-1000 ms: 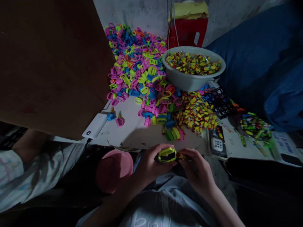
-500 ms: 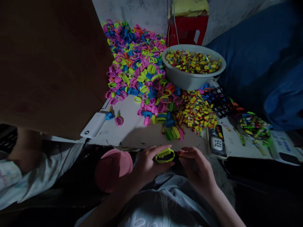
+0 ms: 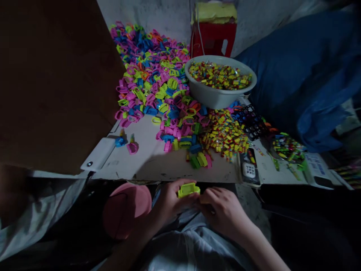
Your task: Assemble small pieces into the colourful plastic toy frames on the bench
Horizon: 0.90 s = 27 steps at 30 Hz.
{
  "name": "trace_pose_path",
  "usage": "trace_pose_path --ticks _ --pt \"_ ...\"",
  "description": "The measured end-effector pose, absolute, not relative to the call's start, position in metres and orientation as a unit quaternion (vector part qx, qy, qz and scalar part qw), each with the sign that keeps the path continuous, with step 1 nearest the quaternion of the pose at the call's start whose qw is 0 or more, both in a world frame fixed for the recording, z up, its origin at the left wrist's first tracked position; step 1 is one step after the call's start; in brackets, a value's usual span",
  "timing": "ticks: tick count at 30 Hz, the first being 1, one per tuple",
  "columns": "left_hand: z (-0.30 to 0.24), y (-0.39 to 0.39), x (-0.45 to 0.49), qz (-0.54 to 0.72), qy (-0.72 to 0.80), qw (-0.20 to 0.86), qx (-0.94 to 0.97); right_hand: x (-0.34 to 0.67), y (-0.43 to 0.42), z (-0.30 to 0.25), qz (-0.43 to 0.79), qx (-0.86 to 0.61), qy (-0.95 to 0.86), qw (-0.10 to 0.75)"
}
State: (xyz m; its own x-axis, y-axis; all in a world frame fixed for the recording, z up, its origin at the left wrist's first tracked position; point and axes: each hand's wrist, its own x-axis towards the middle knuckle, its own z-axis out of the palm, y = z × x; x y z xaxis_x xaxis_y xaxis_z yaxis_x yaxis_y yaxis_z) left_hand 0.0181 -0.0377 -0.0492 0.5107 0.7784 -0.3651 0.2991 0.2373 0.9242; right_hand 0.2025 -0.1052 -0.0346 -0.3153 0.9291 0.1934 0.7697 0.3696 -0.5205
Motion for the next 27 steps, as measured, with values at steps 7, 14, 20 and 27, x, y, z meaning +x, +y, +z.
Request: trace_pose_path --ticks 7,14,20,27 --pt "-0.054 -0.030 0.016 0.178 0.467 0.610 0.615 0.199 -0.103 -0.052 0.174 -0.548 -0.753 0.319" --pt "-0.044 -0.039 0.023 0.250 0.442 0.502 0.700 0.210 -0.107 -0.059 0.213 -0.581 -0.650 0.441" --pt "-0.040 -0.041 0.024 0.278 0.426 0.445 0.737 0.208 -0.109 -0.060 0.210 -0.571 -0.653 0.450" --pt "-0.039 -0.042 0.024 0.274 0.408 0.417 0.765 0.208 -0.107 -0.056 0.199 -0.557 -0.662 0.459"
